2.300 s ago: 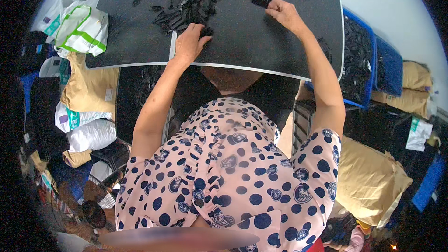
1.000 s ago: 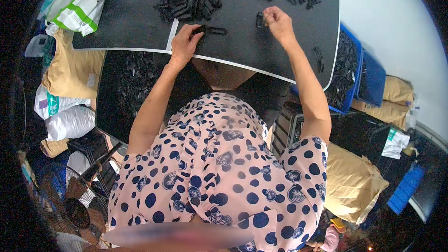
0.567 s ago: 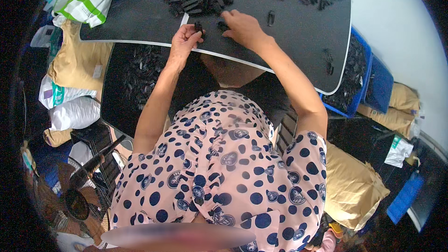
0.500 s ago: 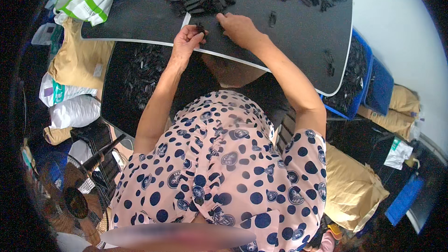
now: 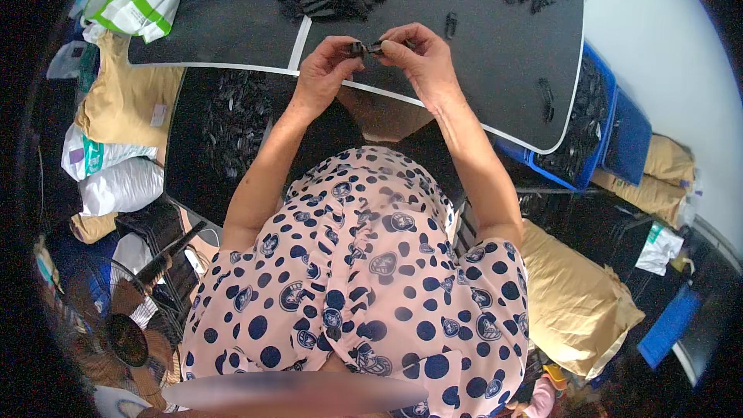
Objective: The person repeatedly picks up plastic components from the table and snaps them together by hand.
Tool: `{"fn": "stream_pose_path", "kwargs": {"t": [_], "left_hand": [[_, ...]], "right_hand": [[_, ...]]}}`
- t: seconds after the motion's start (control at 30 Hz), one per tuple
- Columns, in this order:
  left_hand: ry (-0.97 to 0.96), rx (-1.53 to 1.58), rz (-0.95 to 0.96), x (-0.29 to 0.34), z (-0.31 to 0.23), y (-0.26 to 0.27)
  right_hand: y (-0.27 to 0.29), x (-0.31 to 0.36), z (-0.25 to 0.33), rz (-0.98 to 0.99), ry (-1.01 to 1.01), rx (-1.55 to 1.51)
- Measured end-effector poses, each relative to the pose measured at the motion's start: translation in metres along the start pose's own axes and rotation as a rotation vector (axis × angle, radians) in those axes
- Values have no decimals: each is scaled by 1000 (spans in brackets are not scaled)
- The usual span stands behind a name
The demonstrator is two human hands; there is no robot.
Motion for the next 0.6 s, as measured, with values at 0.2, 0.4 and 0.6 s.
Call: {"fn": "stream_pose_path", "kwargs": {"t": [0.2, 0.4, 0.6], "left_hand": [[-100, -103, -23, 1, -14, -10], [-157, -299, -44, 8, -34, -10], [-180, -442, 1, 14, -40, -11]], "right_hand": [[1, 6, 1, -19, 49, -46], [7, 10, -3, -46, 7, 62], [2, 22, -14, -58, -93, -27]]}}
Point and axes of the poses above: each hand's wrist, its own x-axis away from the middle knuckle, its own y-axis out of the back of the hand, z = x × y, the point moved 8 cm from there along -x, towards the middle knuckle, and after that the axes turned 9 degrees about -z, right-handed, at the moved point
